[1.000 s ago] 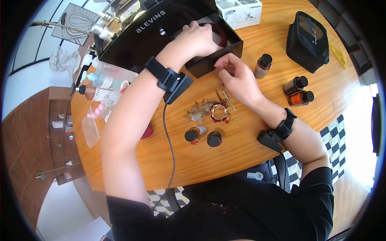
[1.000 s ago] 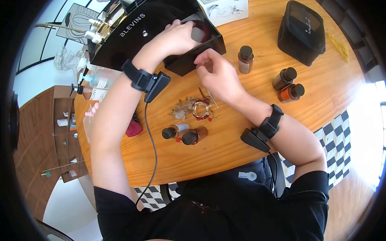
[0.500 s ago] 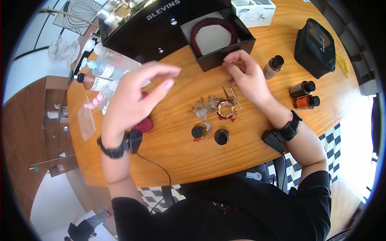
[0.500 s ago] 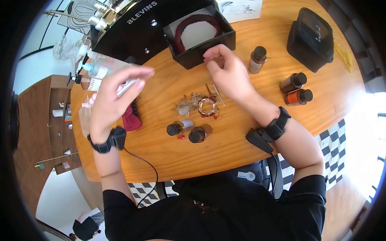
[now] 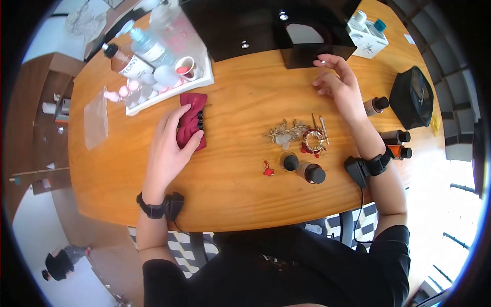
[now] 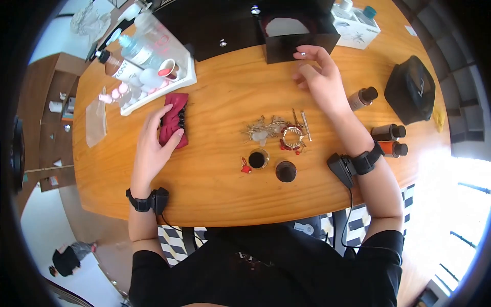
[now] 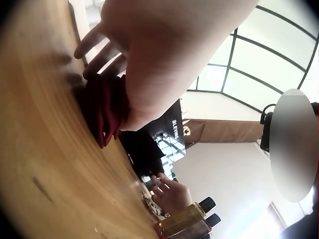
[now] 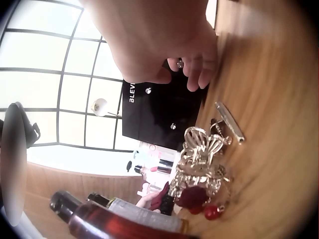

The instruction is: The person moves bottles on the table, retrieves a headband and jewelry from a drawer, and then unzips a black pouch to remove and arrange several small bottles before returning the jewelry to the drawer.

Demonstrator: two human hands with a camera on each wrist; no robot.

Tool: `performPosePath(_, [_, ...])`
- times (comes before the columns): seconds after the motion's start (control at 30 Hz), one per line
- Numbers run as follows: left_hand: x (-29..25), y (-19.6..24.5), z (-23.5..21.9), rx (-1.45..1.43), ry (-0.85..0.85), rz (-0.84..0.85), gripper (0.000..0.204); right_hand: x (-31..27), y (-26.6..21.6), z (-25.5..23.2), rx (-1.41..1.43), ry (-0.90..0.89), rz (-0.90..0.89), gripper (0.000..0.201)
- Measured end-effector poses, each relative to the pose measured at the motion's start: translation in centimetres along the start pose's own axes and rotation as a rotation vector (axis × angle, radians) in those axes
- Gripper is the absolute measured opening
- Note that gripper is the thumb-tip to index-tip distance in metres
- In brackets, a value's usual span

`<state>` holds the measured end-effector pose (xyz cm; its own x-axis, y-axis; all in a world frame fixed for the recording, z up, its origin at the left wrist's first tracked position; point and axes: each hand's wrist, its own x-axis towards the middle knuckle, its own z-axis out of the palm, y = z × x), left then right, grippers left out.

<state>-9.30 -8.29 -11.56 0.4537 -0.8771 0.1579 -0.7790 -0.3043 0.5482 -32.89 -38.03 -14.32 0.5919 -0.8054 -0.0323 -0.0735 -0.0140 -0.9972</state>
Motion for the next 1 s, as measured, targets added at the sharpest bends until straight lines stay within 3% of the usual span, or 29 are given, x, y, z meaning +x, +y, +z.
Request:
performPosePath(0.43, [-0.9,-2.0,-0.8,-0.074,0.026,0.016,0.061,7.1,-1.2,1.5,-0.068,0.015,0.076,0.045])
performPosePath(0.53, [-1.1,-2.1,-0.8,-0.05,0.066,0.008,0.065,5.8,-4.4,0.7,-0.387,-0.063,0.151,0.047])
performPosePath(0.67, [-1.1,-2.5,-0.7,-0.074,0.086,0.002,0.067,4.4,-5.3,1.2,-0.776,0.005,-0.114,0.038])
performPosePath(0.7, [-1.1,-2.6,-0.6,-0.072,0.091,-0.004,0.067,4.1,-5.0,1.7,-0.763,-0.016,-0.224,0.033])
performPosePath(0.8, [-1.3,-2.3,-0.8,-0.048,0.075,-0.075,0.067,3.8,-5.4,3.7,-0.702,-0.256,-0.221,0.033])
performPosePath(0.93, [-1.4,-2.6,-0.7,-0.023,0.012,-0.173,0.065,4.7,-6.1,6.8,-0.663,-0.45,-0.117,0.034])
performPosePath(1.0, [-1.4,-2.3,-0.9,0.002,0.003,-0.173,0.064,5.6,-5.8,7.7,-0.561,-0.463,-0.051,0.036])
